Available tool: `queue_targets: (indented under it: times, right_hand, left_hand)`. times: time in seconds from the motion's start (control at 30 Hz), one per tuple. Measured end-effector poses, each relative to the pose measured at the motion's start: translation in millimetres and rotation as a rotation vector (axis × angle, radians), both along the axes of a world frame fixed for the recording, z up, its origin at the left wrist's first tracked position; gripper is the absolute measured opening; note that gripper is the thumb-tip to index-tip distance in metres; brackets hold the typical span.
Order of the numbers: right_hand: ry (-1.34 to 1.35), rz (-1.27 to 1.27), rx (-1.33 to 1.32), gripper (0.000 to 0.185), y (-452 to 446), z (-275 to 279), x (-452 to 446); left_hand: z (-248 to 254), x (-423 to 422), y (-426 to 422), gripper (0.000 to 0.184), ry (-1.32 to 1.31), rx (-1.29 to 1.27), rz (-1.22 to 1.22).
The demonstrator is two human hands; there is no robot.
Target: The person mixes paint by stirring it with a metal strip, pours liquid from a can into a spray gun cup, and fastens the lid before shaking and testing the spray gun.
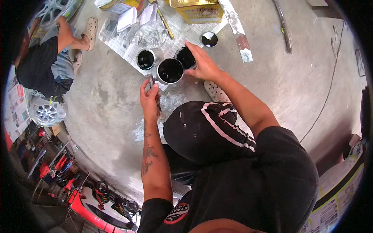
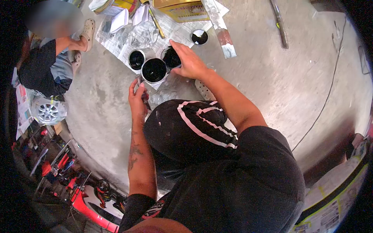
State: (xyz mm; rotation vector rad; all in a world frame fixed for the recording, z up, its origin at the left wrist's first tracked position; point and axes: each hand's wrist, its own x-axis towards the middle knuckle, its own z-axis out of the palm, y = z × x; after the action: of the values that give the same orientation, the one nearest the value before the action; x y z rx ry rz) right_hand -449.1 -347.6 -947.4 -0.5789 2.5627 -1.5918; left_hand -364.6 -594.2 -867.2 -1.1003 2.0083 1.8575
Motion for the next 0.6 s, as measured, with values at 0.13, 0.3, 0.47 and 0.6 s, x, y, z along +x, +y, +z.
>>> queue_targets:
  times: [0.13,0.3,0.47,0.6]
  right_hand:
    - [0.046,-0.037,0.002,0.108,-0.4,-16.8,-13.9]
    - [0.05,-0.031,0.098,0.103,-2.1,-29.1,-29.5]
    - [0.031,0.003,0.245,0.107,-4.0,-26.0,-32.1]
    - [-0.048,0.01,0.328,0.111,-3.7,-15.8,-27.7]
  left_hand:
    - [-7.5,-4.1,-2.6,0.049,0.107,0.215,0.176]
    - [-7.6,-0.3,-17.2,0.052,0.19,0.4,0.242]
    - [-4.3,11.3,-34.7,0.047,0.206,0.368,0.306]
    - [0.5,18.4,-46.7,0.04,0.265,0.373,0.303]
